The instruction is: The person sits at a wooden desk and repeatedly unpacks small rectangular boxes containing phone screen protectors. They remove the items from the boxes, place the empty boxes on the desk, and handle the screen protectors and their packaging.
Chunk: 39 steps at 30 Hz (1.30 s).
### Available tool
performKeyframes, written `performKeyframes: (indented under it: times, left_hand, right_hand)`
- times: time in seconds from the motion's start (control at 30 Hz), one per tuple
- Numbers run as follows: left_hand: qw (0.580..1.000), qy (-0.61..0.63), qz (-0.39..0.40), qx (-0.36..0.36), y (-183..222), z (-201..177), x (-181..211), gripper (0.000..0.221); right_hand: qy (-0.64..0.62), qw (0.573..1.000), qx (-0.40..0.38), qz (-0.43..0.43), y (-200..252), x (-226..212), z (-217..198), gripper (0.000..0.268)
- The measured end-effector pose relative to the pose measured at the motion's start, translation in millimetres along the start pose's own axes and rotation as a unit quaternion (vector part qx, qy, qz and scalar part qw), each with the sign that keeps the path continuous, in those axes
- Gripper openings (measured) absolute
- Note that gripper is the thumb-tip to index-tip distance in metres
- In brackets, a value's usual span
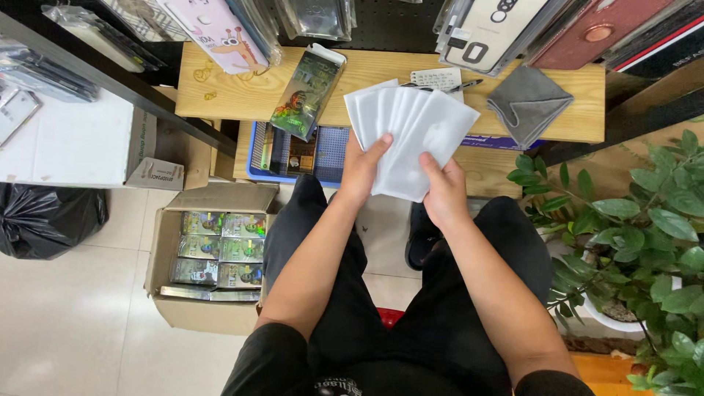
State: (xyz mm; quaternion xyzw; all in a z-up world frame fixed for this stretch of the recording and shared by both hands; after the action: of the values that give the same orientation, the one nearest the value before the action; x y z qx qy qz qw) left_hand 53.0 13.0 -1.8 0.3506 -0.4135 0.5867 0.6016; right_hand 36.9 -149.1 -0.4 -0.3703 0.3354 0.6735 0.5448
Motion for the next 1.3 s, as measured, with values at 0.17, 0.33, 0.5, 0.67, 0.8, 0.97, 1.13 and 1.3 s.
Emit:
performKeyframes:
  times: [0.17,0.33,0.5,0.67,0.8,0.97,1.13,1.3]
  left_hand:
    - [0.974,-0.200,-0.027,0.101,12.7,-1.3,29.3,0.071]
    - [0.979,-0.189,-0.057,0.044,23.4,42.4,52.3,0.113]
    - [0.977,-0.171,-0.078,0.097,17.9,19.5,22.0,0.134]
    - [0.980,-0.116,0.097,0.130,6.1,-13.2,14.9,0.099]
    - [0.965,-0.102,0.207,0.122,3.8,2.5,23.2,0.107]
    - [0.969,-0.117,0.170,0.135,17.4,40.1,34.8,0.137]
    - [0.977,-0.081,0.127,0.151,5.8,12.6,9.3,0.108]
    - [0.955,-0.187,-0.049,0.225,-1.5,-5.0,19.1,0.113]
  right_hand:
    - [0.267,0.963,-0.020,-0.039,-3.7,18.8,-29.0,0.016]
    - [0.466,0.869,-0.068,-0.154,4.2,-5.7,23.5,0.037]
    - [0.561,0.800,-0.078,-0.199,4.1,-2.0,35.5,0.047]
    - [0.037,0.985,-0.149,-0.082,-2.3,36.6,16.3,0.066]
    - [-0.286,0.954,-0.082,0.036,1.4,24.1,35.6,0.087]
    - [-0.272,0.959,-0.037,0.071,12.2,40.8,34.1,0.083]
    - [-0.023,0.986,-0.156,-0.057,9.1,32.5,21.9,0.068]
    - [0.371,0.919,-0.099,-0.089,-5.1,25.1,9.0,0.058]
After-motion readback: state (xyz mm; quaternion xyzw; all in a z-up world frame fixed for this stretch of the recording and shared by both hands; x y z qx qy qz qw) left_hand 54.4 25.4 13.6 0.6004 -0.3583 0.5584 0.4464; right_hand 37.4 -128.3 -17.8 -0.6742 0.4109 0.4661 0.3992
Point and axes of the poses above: each hand's wrist, its own y-axis away from the middle knuckle, its own z-axis out of the palm, x = y × z, the point moved 7 cm from there along -y, towards the middle knuckle, and after that the axes turned 15 degrees about -x, right-handed, at the moved point
